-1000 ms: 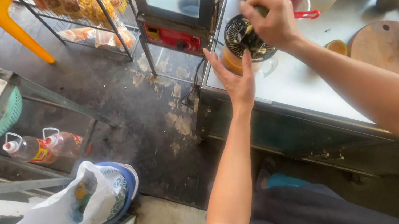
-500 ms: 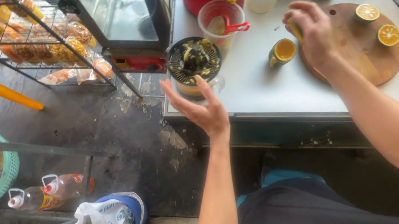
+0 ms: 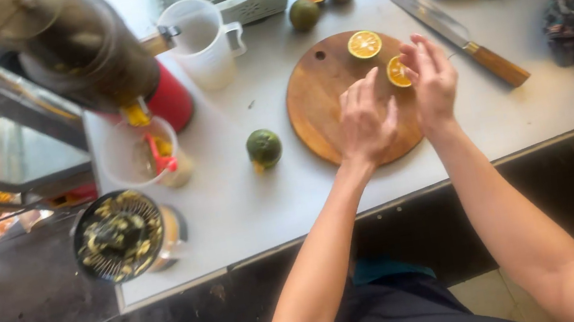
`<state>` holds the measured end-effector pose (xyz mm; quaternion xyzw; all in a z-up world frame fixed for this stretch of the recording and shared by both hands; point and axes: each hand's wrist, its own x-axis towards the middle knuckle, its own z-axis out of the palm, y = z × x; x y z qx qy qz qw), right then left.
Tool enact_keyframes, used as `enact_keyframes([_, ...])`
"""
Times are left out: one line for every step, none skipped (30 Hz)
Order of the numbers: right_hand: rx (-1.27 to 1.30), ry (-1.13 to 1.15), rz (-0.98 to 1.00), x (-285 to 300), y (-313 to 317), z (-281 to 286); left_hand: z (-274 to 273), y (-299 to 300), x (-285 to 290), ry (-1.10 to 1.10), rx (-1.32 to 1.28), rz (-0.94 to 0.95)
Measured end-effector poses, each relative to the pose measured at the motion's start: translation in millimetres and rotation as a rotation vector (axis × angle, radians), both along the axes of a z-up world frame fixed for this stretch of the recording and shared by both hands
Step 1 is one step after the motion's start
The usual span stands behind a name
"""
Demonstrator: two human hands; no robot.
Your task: Juicing oranges using a manual press juicer on a kitchen counter.
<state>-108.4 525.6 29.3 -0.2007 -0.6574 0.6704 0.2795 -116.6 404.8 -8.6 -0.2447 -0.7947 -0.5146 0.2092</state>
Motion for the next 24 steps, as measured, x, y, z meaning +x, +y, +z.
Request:
enact_keyframes([0.007,-0.005,-0.018,10.3,19.5,2.0,-9.9,25.4,-9.0,-0.005,0.007,-0.018])
enact_keyframes([-0.12,-0.072,-0.05,21.4,37.1,4.4,-19.6,49.8,-16.7,-0.07,-0.063,-0.019])
enact_keyframes([-0.246,-0.136,-0.078,31.6,53.4,7.6,-28.6,73.5,-24.7,-0.133,-0.132,-0.017])
enact_keyframes([-0.239,-0.138,-0.093,37.0,61.4,2.7,-38.1,87.3,-30.5,-0.136,-0.125,-0.032])
enact_keyframes([-0.263,-0.179,-0.097,40.6,68.4,-1.8,-47.3,99.7,-37.2,-0.184,-0.19,0.019])
enact_keyframes([-0.288,-0.221,-0.101,45.3,73.8,-6.3,-56.4,110.7,-42.7,-0.232,-0.256,0.069])
enact_keyframes([-0.283,-0.229,-0.094,45.6,72.1,-5.0,-33.6,103.7,-34.1,-0.239,-0.251,0.077])
enact_keyframes([-0.408,-0.23,-0.039,47.3,68.2,-3.5,-10.5,94.5,-24.5,-0.243,-0.096,0.018])
enact_keyframes([-0.541,-0.234,0.033,44.5,58.7,-3.7,11.8,78.1,-17.8,-0.241,0.053,-0.022])
enact_keyframes([-0.541,-0.244,0.057,40.2,62.0,-23.0,10.2,71.5,-8.7,-0.244,0.053,0.003])
enact_keyframes([-0.79,-0.177,0.14,31.8,61.2,-42.8,8.7,60.8,-1.3,-0.219,0.032,0.015])
enact_keyframes([-1.042,-0.117,0.217,24.8,56.5,-61.9,8.0,47.6,8.0,-0.194,0.011,0.027])
enact_keyframes([-1.051,-0.148,0.276,19.3,32.2,-53.7,17.0,23.7,16.7,-0.193,0.004,0.092])
enact_keyframes([-1.054,-0.197,0.328,16.8,5.2,-44.7,26.6,-1.6,28.2,-0.155,-0.073,0.173])
enact_keyframes([-1.056,-0.25,0.391,13.3,-25.1,-35.8,36.4,-28.7,39.7,-0.121,-0.154,0.264])
enact_keyframes([-1.063,-0.284,0.462,12.2,-58.8,-23.0,45.2,-60.2,45.8,-0.122,-0.165,0.339])
enact_keyframes([-1.055,-0.343,0.515,16.3,-91.7,-8.8,55.2,-91.0,56.2,-0.075,-0.155,0.454])
enact_keyframes([-1.044,-0.4,0.568,22.3,-124.3,5.3,64.9,-121.3,68.3,-0.026,-0.148,0.569])
enact_keyframes([-1.039,-0.426,0.615,21.5,-153.4,11.4,76.5,-150.9,80.2,-0.028,-0.151,0.62])
enact_keyframes([-1.083,-0.455,0.673,21.4,-182.5,17.0,87.5,-179.5,93.0,0.002,-0.079,0.659])
enact_keyframes([-1.119,-0.476,0.718,21.7,-206.9,24.6,99.3,-203.5,104.9,0.038,0.002,0.684])
enact_keyframes([-1.107,-0.494,0.752,23.5,-235.5,43.3,102.7,-227.6,113.5,0.043,0.007,0.721])
enact_keyframes([-1.098,-0.485,0.963,28.9,-261.4,62.2,106.1,-249.6,123.9,0.048,0.121,0.766])
enact_keyframes([-1.085,-0.474,1.173,34.4,-286.8,80.9,109.2,-270.9,134.0,0.057,0.236,0.809])
